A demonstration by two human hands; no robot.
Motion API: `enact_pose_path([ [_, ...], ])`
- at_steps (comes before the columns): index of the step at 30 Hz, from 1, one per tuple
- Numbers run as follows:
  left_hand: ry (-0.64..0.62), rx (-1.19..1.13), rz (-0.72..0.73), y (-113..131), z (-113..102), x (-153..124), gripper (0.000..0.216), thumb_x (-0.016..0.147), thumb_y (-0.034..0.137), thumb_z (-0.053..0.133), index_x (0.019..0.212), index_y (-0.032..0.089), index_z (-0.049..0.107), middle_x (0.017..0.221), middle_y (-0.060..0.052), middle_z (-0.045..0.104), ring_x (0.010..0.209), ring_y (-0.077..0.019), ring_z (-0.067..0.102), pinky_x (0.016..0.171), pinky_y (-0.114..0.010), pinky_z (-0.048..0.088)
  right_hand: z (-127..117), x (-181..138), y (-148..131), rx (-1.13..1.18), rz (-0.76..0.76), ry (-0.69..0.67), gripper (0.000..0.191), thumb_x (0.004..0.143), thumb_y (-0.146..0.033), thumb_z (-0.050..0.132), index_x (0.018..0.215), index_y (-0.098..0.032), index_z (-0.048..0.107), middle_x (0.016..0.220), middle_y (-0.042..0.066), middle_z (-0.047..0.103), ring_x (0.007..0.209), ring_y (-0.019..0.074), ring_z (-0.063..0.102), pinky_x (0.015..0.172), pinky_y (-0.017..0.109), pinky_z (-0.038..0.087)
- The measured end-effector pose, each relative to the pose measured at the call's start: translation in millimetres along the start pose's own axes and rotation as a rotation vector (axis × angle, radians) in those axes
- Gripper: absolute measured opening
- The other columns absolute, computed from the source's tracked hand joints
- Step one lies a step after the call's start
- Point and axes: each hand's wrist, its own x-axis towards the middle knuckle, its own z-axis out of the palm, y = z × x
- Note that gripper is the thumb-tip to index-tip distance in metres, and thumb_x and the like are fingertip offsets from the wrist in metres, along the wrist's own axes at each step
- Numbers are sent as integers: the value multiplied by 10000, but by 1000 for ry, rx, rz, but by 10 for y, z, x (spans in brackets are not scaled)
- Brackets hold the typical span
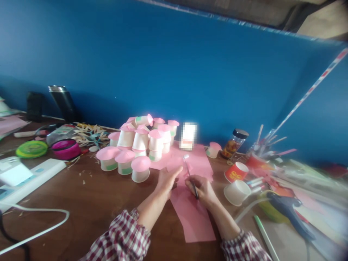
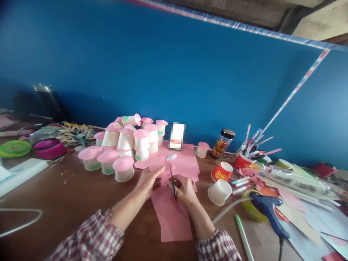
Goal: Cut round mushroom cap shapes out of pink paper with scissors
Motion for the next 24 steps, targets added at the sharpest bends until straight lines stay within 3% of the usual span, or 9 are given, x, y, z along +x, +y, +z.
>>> enact_pose_path([
  [7, -58, -42, 22, -43, 11, 21, 518, 548, 460, 771, 932, 129, 661, 735, -85, 637, 552, -160, 582, 493, -269, 431, 0, -1, -6, 76, 30, -13, 216, 757, -333, 638, 826, -129, 647, 584, -17, 518, 486, 91, 396, 455, 209, 320],
  [20, -78, -118, 14, -97, -9, 50, 523, 529, 442, 794, 930, 138, 649, 758, -75, 649, 553, -137, 585, 497, -251, 445, 8, -11, -3, -21, -24, 28, 244, 782, -359, 603, 830, -129, 666, 585, -2, 541, 515, 112, 441, 462, 210, 341],
  [24, -58, -121, 0, -70, -1, 25, 492, 524, 436, 797, 883, 139, 638, 684, -41, 621, 488, -106, 542, 454, -228, 408, 9, -10, -25, -38, -38, 45, 238, 778, -358, 606, 805, -130, 669, 608, 11, 567, 535, 121, 465, 465, 208, 348],
])
